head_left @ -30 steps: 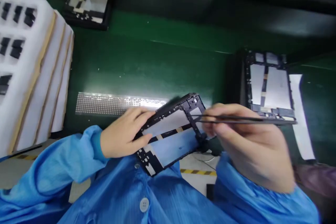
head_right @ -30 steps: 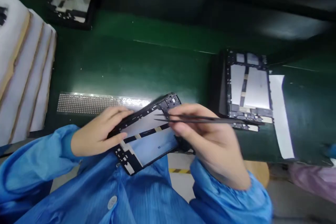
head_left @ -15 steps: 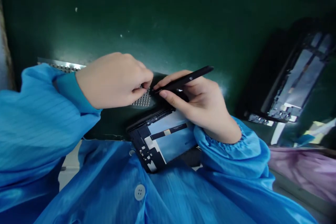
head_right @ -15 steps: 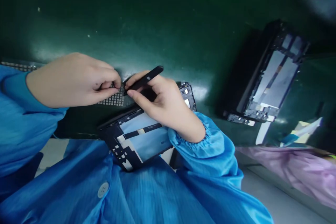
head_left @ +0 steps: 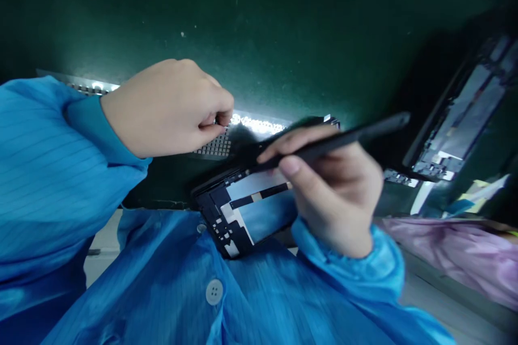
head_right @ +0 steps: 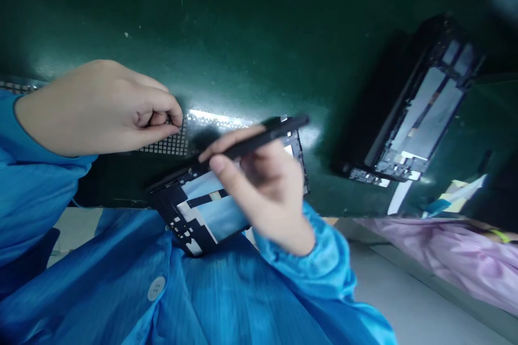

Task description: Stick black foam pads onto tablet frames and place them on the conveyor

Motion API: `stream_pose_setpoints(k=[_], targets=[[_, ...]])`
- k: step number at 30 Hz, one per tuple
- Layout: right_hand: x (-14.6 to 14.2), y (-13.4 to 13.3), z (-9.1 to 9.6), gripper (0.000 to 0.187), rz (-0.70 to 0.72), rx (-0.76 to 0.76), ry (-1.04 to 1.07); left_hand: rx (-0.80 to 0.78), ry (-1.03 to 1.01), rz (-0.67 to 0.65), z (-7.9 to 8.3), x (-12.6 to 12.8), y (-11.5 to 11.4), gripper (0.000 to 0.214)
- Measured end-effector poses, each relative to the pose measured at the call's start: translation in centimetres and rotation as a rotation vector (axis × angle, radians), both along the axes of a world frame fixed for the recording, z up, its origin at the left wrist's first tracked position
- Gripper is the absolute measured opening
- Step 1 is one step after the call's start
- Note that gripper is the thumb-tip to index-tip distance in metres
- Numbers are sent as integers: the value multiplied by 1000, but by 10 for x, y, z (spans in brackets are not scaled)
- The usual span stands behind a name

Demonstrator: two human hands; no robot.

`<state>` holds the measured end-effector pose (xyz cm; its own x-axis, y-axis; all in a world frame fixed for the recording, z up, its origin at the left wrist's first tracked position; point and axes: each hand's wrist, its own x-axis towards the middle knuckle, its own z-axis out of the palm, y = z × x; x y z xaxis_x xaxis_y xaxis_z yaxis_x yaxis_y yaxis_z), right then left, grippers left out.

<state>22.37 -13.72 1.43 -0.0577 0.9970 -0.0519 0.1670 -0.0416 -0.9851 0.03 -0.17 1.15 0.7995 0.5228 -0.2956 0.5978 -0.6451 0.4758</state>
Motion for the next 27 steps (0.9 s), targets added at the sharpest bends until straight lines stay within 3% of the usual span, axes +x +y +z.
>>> stream_pose_setpoints(k=[3, 5, 10, 14, 17, 20, 24, 27], targets=[[-20, -42, -10, 29, -150, 117, -33, 1, 10, 4, -1, 1, 0, 31], [-30, -56, -18, 33, -176, 212, -60, 19, 10, 9, -4, 0, -1, 34], [-35, -54, -27, 37, -141, 271, -112, 22, -59, 15, -11, -2, -2, 41], [-29, -52, -17, 42, -62, 266, -198, 3, -108, 37, -15, -5, -2, 48], [-21, -38, -2, 40, 17, 219, -264, -7, -122, 45, -15, -6, -1, 55], [-9, -5, 7, 25, 64, 172, -331, -10, -118, 33, -16, -6, 0, 62], [1, 29, 1, 13, 222, 125, -425, 27, -107, 27, -16, -6, 0, 62], [2, 32, -6, 13, 212, 116, -411, 38, -78, 22, -16, -6, 0, 64]])
